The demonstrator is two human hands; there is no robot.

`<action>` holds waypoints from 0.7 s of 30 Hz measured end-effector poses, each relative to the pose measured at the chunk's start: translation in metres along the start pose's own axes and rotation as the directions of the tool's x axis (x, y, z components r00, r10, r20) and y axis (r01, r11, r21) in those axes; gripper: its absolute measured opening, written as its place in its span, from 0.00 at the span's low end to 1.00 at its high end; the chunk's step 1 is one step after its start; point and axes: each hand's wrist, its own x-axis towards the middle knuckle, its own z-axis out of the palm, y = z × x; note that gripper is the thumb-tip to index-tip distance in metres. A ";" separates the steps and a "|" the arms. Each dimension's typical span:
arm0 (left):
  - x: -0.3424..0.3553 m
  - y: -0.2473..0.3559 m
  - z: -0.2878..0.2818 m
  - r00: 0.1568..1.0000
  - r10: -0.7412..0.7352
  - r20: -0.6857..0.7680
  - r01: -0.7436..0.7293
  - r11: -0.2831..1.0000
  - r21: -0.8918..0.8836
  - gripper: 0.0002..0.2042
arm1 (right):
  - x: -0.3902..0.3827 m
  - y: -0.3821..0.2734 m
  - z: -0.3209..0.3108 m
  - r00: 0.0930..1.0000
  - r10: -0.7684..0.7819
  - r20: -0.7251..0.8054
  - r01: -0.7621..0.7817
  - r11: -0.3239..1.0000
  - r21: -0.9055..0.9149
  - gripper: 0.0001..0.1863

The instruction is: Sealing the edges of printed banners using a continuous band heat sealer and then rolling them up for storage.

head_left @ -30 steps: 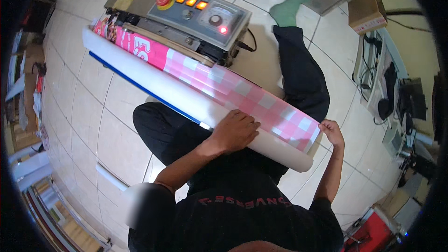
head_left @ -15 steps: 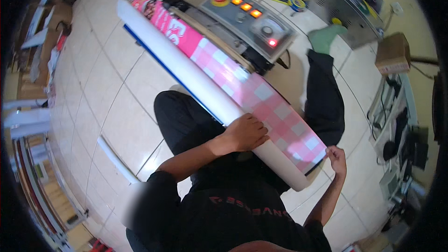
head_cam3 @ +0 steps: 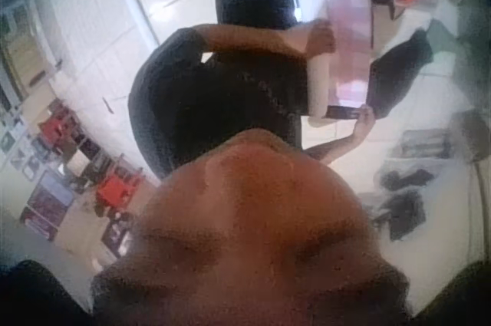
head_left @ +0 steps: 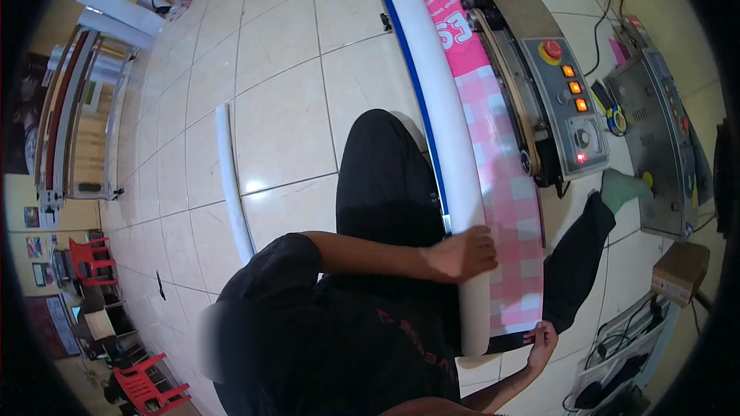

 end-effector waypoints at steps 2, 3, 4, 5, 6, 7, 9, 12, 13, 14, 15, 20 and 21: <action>0.002 0.021 0.006 1.000 0.004 0.030 -0.004 1.000 -0.005 0.10 | -0.001 -0.004 0.003 0.999 0.016 -0.033 -0.015 1.000 0.006 0.10; 0.004 0.034 0.008 0.990 0.049 0.132 -0.041 0.997 -0.058 0.11 | -0.001 -0.006 0.006 0.998 0.003 -0.057 -0.002 1.000 0.007 0.10; 0.006 0.045 0.011 0.968 0.094 0.231 -0.069 0.991 -0.114 0.12 | 0.000 -0.008 0.008 0.997 -0.009 -0.077 0.009 1.000 0.008 0.10; 0.006 0.055 0.015 0.969 0.091 0.227 -0.068 0.992 -0.111 0.12 | 0.001 -0.009 0.011 0.997 -0.013 -0.074 0.014 1.000 0.006 0.10; 0.006 0.064 0.019 0.946 0.150 0.286 -0.105 0.980 -0.169 0.14 | 0.001 -0.009 0.014 0.993 0.007 -0.117 -0.003 0.999 0.037 0.09; 0.007 0.072 0.025 0.916 0.216 0.339 -0.141 0.963 -0.232 0.15 | 0.002 -0.008 0.016 0.986 0.030 -0.164 -0.019 0.998 0.067 0.09; 0.009 0.085 0.037 0.902 0.264 0.343 -0.178 0.949 -0.262 0.15 | 0.005 -0.007 0.021 0.980 0.028 -0.196 -0.012 0.997 0.081 0.09; 0.017 0.104 0.049 0.847 0.364 0.387 -0.269 0.922 -0.278 0.16 | 0.009 -0.012 0.030 0.972 0.018 -0.232 0.009 0.993 0.115 0.08; 0.019 0.110 0.050 0.802 0.418 0.427 -0.329 0.906 -0.268 0.16 | 0.008 -0.015 0.035 0.969 -0.001 -0.246 0.030 0.993 0.115 0.09; 0.019 0.115 0.050 0.800 0.421 0.427 -0.332 0.904 -0.270 0.16 | 0.008 -0.018 0.039 0.966 -0.020 -0.259 0.051 0.992 0.115 0.09; 0.019 0.120 0.050 0.778 0.447 0.441 -0.344 0.891 -0.296 0.16 | 0.008 -0.020 0.043 0.969 -0.035 -0.246 0.070 0.989 0.132 0.10; 0.013 0.119 0.059 0.743 0.443 0.502 -0.332 0.895 -0.298 0.14 | 0.016 -0.027 0.046 0.974 -0.047 -0.222 0.062 0.996 0.062 0.11; 0.008 0.115 0.059 0.786 0.450 0.423 -0.359 0.890 -0.280 0.12 | 0.016 -0.026 0.045 0.980 -0.057 -0.193 0.066 0.997 0.044 0.11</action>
